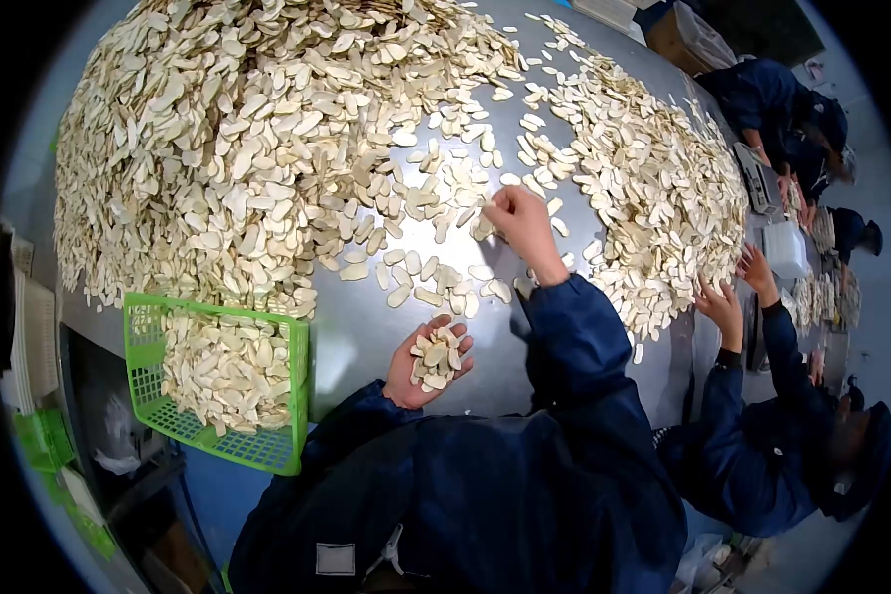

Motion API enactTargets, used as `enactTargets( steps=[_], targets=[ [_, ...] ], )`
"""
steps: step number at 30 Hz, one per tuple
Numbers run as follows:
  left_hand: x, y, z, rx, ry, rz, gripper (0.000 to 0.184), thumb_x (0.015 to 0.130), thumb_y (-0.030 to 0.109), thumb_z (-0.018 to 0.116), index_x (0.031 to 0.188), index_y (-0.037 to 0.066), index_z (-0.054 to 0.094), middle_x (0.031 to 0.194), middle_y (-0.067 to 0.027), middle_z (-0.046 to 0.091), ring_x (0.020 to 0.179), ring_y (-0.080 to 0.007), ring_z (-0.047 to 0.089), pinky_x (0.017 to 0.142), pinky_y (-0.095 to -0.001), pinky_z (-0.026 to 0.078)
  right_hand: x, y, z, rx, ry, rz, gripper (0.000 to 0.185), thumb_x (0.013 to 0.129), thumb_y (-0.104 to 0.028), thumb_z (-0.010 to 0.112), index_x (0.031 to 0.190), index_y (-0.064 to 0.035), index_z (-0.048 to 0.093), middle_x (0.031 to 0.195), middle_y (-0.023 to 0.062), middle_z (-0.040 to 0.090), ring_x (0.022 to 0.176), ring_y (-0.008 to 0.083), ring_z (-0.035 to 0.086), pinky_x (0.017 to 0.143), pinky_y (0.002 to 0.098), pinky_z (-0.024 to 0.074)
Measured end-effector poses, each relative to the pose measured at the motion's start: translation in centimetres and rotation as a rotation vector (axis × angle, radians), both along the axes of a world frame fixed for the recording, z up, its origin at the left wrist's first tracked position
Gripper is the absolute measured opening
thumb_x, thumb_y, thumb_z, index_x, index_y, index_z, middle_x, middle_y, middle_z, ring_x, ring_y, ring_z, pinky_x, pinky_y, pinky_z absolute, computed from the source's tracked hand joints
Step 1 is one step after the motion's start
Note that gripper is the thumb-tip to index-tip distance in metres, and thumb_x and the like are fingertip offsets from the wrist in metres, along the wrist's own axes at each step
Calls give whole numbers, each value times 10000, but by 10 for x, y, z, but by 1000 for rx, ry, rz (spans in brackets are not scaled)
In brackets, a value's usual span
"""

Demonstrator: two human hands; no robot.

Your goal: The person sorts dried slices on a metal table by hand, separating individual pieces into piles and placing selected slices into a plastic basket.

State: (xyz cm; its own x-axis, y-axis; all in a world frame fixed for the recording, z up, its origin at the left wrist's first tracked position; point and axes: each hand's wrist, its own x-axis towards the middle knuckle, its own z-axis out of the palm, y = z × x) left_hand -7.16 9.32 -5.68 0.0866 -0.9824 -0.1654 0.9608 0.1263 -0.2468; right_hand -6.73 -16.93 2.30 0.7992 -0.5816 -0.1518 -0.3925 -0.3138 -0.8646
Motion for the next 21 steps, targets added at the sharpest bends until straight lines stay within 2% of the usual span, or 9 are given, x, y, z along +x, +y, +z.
enactTargets(
  steps=[4,5,8,9,13,16,17,20,21],
  targets=[
    [0,-2,12,115,-64,7,375,995,345,386,1274,128,510,1309,-109,532,1239,-311,474,1018,-527,388,-35,38,40,434,-59,335,180,852,-97,640,1006,-7,625,811,3,630,779,69,547,692,245,434],
    [0,-2,11,91,-64,7,374,994,344,388,1275,129,509,1311,-110,530,1241,-311,472,1019,-529,385,-39,35,42,238,37,291,279,826,-125,658,1079,-15,615,895,62,636,821,143,588,734,286,455],
    [0,-1,10,44,-57,5,368,993,342,394,1271,130,509,1307,-111,532,1238,-312,473,1020,-535,381,-43,13,8,-516,99,-24,347,788,-150,668,1107,-23,612,1003,129,614,904,262,600,775,347,468],
    [-1,-1,8,48,-48,3,364,993,340,396,1267,130,510,1300,-111,536,1231,-312,478,1016,-537,383,-42,10,4,-556,115,-50,396,756,-168,671,1126,-40,610,1044,169,584,943,349,570,800,393,470],
    [0,-1,5,29,1,-1,345,992,339,399,1238,129,520,1266,-111,556,1192,-310,508,1000,-537,397,-32,15,-14,-803,-64,70,335,785,-178,662,1100,-68,629,1022,157,593,929,337,572,804,395,477],
    [0,-1,4,31,18,-4,334,994,338,395,1222,130,523,1248,-112,565,1163,-308,528,986,-530,411,-29,1,-20,-636,26,32,265,799,-197,662,1030,-69,664,947,135,609,944,332,574,817,389,471],
    [0,-1,4,34,13,-2,335,994,338,393,1223,131,522,1249,-113,564,1162,-308,529,983,-528,414,-29,-7,-22,-578,-56,-27,199,813,-183,640,937,-33,680,819,121,636,840,281,622,742,356,486],
    [-1,0,4,45,10,-1,337,995,339,388,1226,132,519,1249,-116,563,1157,-310,532,977,-523,421,-44,-34,-24,-205,-15,-176,196,818,-165,615,897,5,673,732,131,648,695,227,637,639,325,482],
    [-1,0,4,48,17,-3,338,995,339,387,1228,132,517,1249,-116,564,1156,-311,533,975,-521,423,-46,-33,-13,-130,56,-226,207,819,-157,596,883,27,664,691,138,655,609,178,622,578,298,469]
  ],
)
